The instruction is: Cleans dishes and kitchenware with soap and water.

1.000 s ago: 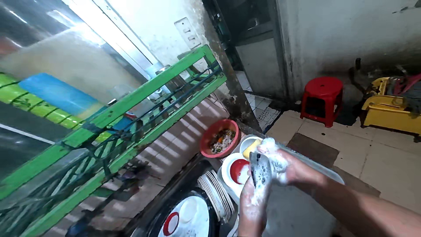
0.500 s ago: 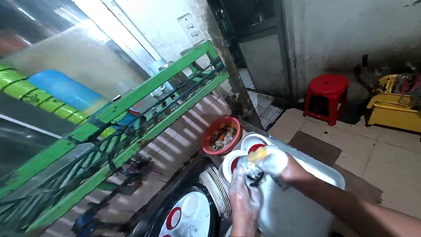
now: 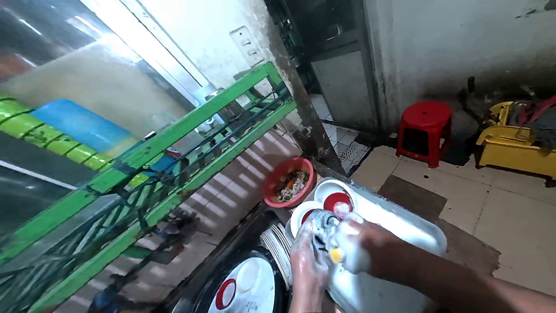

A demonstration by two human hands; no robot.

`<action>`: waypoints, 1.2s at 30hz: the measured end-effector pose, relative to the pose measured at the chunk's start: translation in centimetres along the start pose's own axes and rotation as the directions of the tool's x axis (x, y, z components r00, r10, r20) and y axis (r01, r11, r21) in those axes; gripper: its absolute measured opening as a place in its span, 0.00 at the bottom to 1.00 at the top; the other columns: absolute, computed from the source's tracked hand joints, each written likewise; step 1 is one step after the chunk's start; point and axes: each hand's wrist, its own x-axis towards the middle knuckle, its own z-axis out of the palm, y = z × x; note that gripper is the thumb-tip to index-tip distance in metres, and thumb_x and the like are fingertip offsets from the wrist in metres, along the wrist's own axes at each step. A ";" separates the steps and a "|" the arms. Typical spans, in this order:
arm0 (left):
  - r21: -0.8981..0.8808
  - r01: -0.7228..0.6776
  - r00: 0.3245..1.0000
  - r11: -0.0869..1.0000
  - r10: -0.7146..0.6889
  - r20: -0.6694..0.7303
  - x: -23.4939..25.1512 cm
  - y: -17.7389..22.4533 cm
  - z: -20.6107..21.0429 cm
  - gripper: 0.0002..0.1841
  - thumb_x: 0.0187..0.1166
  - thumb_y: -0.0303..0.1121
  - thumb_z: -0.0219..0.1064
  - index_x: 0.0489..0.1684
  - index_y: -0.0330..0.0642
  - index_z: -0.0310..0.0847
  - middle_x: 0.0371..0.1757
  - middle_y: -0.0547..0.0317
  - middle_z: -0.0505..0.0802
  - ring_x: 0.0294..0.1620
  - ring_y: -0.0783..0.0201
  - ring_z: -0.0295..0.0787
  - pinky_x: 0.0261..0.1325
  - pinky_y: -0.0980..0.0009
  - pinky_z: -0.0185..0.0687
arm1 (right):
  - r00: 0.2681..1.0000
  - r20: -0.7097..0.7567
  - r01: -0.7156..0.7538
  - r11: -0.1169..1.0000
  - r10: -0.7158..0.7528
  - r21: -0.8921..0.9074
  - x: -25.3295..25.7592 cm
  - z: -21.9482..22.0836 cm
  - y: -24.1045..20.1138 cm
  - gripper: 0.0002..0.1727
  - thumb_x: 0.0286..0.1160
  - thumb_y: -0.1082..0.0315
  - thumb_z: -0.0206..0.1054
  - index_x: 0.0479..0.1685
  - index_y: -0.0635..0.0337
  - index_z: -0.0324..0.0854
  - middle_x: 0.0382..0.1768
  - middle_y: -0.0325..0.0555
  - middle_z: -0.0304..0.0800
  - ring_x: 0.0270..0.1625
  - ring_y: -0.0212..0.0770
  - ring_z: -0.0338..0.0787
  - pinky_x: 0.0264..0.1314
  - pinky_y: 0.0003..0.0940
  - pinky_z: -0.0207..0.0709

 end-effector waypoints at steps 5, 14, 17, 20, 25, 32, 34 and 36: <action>-0.139 0.110 0.994 0.984 -0.112 -0.003 1.3 -0.8 -2.5 0.14 0.91 0.31 0.50 0.60 0.33 0.80 0.49 0.45 0.92 0.49 0.56 0.92 0.53 0.57 0.90 | 0.842 0.364 -0.330 0.914 0.398 -0.236 -0.4 0.3 7.0 0.20 0.81 0.59 0.64 0.66 0.59 0.82 0.67 0.64 0.82 0.73 0.70 0.79 0.66 0.72 0.77; 0.504 -0.213 0.952 0.837 0.061 0.300 -3.3 -3.4 -0.7 0.19 0.77 0.20 0.63 0.65 0.20 0.74 0.55 0.44 0.89 0.56 0.69 0.86 0.64 0.72 0.81 | 0.947 -0.166 -0.220 0.933 0.274 0.286 2.7 2.1 0.5 0.29 0.71 0.56 0.73 0.71 0.61 0.81 0.64 0.53 0.90 0.69 0.46 0.88 0.76 0.47 0.78; 0.609 -0.227 0.927 0.760 -0.023 0.375 -3.7 -2.1 -0.3 0.22 0.80 0.26 0.64 0.70 0.23 0.77 0.63 0.41 0.90 0.65 0.62 0.86 0.73 0.63 0.79 | 0.852 0.151 -0.517 0.757 0.502 0.399 6.4 -1.3 2.0 0.19 0.76 0.63 0.71 0.57 0.69 0.83 0.50 0.61 0.89 0.53 0.52 0.88 0.59 0.54 0.80; 0.624 -0.219 0.926 0.750 -0.042 0.375 -3.9 -0.9 -0.6 0.20 0.78 0.27 0.66 0.65 0.25 0.81 0.57 0.43 0.92 0.59 0.62 0.89 0.68 0.61 0.82 | 0.768 0.242 -0.633 0.645 0.593 0.429 7.0 -2.3 1.6 0.21 0.82 0.63 0.66 0.67 0.68 0.80 0.59 0.62 0.87 0.61 0.53 0.86 0.66 0.54 0.78; 0.622 -0.256 0.936 0.740 0.030 0.349 -2.8 -0.2 -2.4 0.15 0.72 0.20 0.65 0.56 0.22 0.80 0.46 0.51 0.92 0.49 0.73 0.88 0.60 0.73 0.83 | 0.970 -0.129 -0.178 0.962 0.207 0.206 3.9 1.6 -1.5 0.26 0.69 0.57 0.74 0.64 0.65 0.83 0.56 0.57 0.92 0.62 0.51 0.92 0.67 0.51 0.83; 0.251 -0.013 0.861 0.968 -0.117 0.495 -2.9 1.0 -2.7 0.14 0.73 0.18 0.64 0.56 0.29 0.83 0.44 0.56 0.96 0.46 0.68 0.93 0.55 0.68 0.90 | 0.914 0.150 -0.406 0.855 0.377 0.323 7.0 -2.9 0.3 0.16 0.74 0.61 0.73 0.51 0.66 0.87 0.46 0.56 0.90 0.52 0.50 0.89 0.58 0.52 0.82; 0.405 0.010 0.921 0.914 -0.166 0.352 -2.8 1.7 -1.8 0.10 0.66 0.13 0.62 0.39 0.35 0.81 0.30 0.63 0.91 0.33 0.74 0.89 0.40 0.75 0.88 | 0.931 0.190 -0.327 0.944 0.312 0.052 6.7 -3.0 -2.9 0.24 0.71 0.53 0.73 0.60 0.58 0.83 0.53 0.57 0.90 0.60 0.59 0.89 0.60 0.66 0.80; 0.362 0.000 0.947 0.932 -0.116 0.299 -3.2 1.9 -1.3 0.11 0.65 0.10 0.61 0.31 0.38 0.78 0.26 0.65 0.90 0.30 0.76 0.88 0.37 0.78 0.87 | 0.951 0.130 -0.300 0.944 0.282 0.141 6.6 -2.9 -3.1 0.25 0.71 0.54 0.73 0.63 0.59 0.82 0.53 0.57 0.91 0.60 0.57 0.90 0.61 0.62 0.80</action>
